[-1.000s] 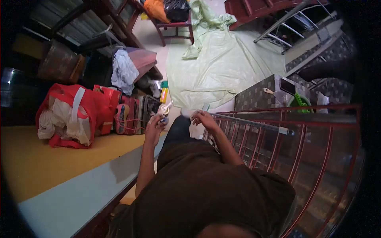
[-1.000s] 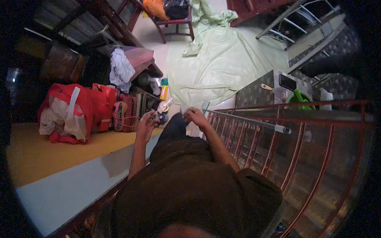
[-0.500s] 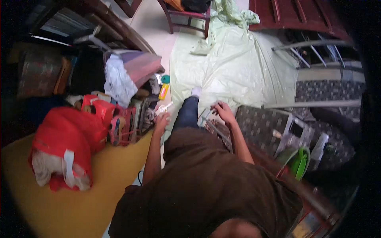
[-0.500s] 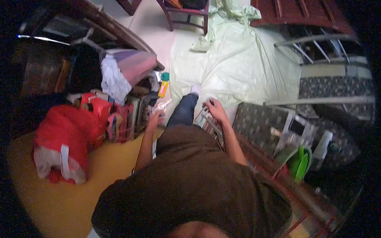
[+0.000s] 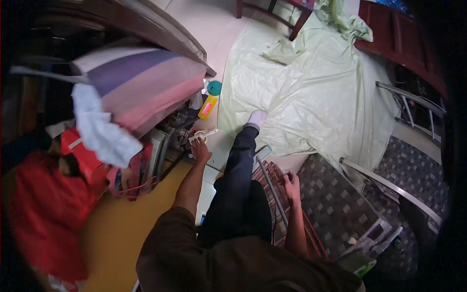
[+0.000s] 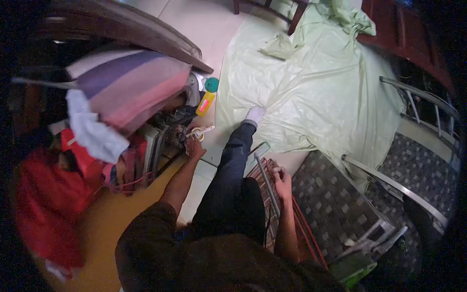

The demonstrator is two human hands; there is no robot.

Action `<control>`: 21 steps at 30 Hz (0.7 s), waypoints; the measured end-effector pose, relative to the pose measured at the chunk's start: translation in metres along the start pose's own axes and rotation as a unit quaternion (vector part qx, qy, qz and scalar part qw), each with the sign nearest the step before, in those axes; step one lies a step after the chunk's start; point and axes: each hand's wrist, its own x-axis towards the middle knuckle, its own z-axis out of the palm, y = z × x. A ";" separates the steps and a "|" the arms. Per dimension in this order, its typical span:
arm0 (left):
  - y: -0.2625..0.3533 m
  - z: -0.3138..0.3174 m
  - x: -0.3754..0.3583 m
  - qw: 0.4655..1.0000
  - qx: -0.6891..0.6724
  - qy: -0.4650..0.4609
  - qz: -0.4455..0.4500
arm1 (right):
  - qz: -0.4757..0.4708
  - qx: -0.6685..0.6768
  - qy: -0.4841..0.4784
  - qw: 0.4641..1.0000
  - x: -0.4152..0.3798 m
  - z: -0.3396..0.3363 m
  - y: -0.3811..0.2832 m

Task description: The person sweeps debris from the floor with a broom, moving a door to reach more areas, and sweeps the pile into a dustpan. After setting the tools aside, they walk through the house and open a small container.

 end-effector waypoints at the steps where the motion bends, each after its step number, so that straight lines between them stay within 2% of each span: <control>1: -0.001 0.019 0.023 1.000 0.002 -0.005 -0.003 | 0.018 0.027 0.035 0.999 0.006 0.004 0.023; 3: -0.008 0.069 0.063 0.997 0.022 0.076 -0.023 | 0.065 0.095 0.040 0.992 0.004 0.008 0.046; 4: -0.012 0.090 0.082 0.997 0.023 0.068 -0.023 | 0.094 0.140 0.035 0.985 0.003 0.012 0.051; 6: -0.021 0.119 0.110 0.990 0.042 0.133 0.002 | 0.107 0.139 0.034 0.984 -0.002 0.018 0.058; 13: -0.020 0.135 0.139 0.991 0.083 0.084 0.060 | 0.144 0.092 0.026 0.985 0.004 0.025 0.096; 16: -0.041 0.193 0.167 0.974 0.094 0.197 0.064 | 0.150 0.081 0.035 0.985 0.006 0.026 0.096; 17: -0.036 0.184 0.163 0.974 0.092 0.198 0.066 | 0.149 0.080 0.038 0.985 0.007 0.025 0.097; 19: -0.023 0.148 0.148 0.985 0.117 0.107 0.067 | 0.155 0.046 0.013 0.987 0.004 0.021 0.103; 21: -0.023 0.154 0.151 0.983 0.128 0.109 0.077 | 0.161 0.053 0.020 0.985 0.004 0.019 0.100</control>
